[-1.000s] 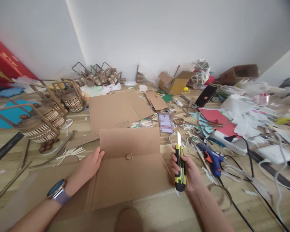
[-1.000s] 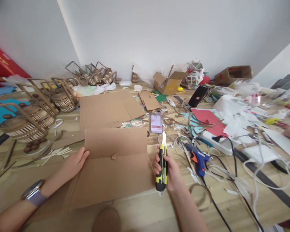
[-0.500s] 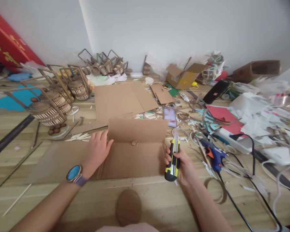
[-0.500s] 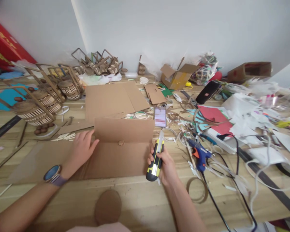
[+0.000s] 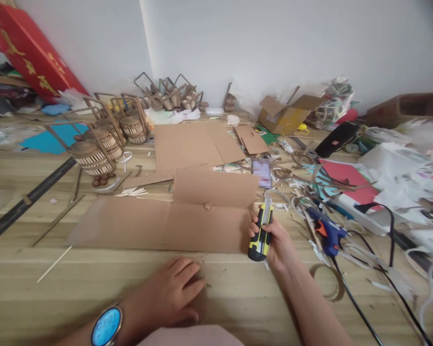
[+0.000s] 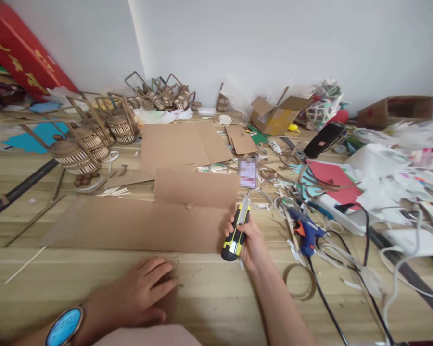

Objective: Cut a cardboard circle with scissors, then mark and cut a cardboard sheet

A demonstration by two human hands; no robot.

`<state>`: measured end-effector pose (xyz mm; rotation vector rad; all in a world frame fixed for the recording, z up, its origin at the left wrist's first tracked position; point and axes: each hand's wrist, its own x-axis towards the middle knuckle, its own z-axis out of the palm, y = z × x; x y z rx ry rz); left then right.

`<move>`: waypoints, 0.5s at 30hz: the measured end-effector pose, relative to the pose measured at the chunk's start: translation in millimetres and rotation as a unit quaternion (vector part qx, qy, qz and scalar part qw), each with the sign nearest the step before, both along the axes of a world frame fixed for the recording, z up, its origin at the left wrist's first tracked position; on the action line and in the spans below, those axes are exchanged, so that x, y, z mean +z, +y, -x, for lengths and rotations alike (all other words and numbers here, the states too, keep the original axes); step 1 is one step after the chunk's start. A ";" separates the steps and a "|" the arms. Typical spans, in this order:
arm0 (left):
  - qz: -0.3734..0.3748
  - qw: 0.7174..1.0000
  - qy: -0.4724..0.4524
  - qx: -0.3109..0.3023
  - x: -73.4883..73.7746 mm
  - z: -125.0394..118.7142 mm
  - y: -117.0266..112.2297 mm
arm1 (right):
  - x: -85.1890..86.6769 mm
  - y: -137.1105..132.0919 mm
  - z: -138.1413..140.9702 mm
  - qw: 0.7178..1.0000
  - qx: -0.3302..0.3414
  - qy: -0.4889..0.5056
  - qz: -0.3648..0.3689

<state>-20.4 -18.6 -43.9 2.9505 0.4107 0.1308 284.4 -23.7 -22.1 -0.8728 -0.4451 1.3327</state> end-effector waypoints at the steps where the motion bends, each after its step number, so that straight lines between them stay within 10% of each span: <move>1: 0.001 1.000 -0.002 0.000 -0.5 6.8 -0.4 | 0.3 0.0 -0.6 1.000 0.006 0.002 0.000; 8: -0.024 0.993 -0.046 0.109 -5.7 58.5 -0.5 | 4.2 -0.5 -15.9 0.999 0.025 0.024 0.013; 15: -0.095 0.978 -0.109 0.149 21.3 69.2 14.9 | 3.4 -1.5 -35.5 0.999 -0.010 0.039 0.021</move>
